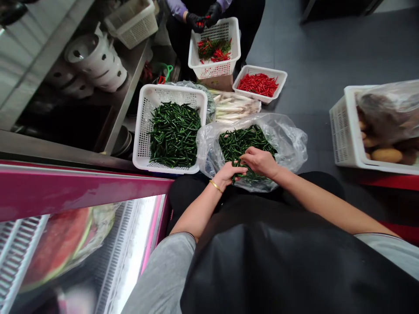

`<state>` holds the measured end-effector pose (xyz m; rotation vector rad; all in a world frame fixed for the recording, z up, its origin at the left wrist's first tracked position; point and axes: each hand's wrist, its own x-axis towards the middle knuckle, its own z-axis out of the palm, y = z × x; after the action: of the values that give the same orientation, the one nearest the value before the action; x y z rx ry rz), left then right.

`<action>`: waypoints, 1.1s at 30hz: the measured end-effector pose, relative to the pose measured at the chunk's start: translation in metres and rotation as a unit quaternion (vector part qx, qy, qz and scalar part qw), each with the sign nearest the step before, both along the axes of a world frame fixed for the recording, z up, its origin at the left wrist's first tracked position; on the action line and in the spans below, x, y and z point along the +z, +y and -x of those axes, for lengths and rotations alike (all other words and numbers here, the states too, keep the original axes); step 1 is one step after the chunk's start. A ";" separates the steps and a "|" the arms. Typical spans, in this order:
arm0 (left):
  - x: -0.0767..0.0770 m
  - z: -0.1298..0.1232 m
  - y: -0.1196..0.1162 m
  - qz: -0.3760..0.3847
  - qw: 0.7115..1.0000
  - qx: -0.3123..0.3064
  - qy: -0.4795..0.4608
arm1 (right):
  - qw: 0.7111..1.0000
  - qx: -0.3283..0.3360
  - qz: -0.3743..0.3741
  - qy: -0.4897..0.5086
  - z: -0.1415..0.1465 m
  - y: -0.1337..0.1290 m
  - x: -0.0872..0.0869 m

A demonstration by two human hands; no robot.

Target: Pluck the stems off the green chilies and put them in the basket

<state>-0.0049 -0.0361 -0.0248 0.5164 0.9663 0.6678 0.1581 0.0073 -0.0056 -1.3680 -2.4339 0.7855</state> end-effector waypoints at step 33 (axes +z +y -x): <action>0.005 0.021 0.032 0.032 0.989 0.140 -0.029 | 0.954 0.021 0.019 -0.298 -0.009 -0.019 0.003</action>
<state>-0.0261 -0.0046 -0.0196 0.3041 1.0110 0.8946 0.1673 -0.0116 -0.0030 -1.7774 -2.9049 0.4705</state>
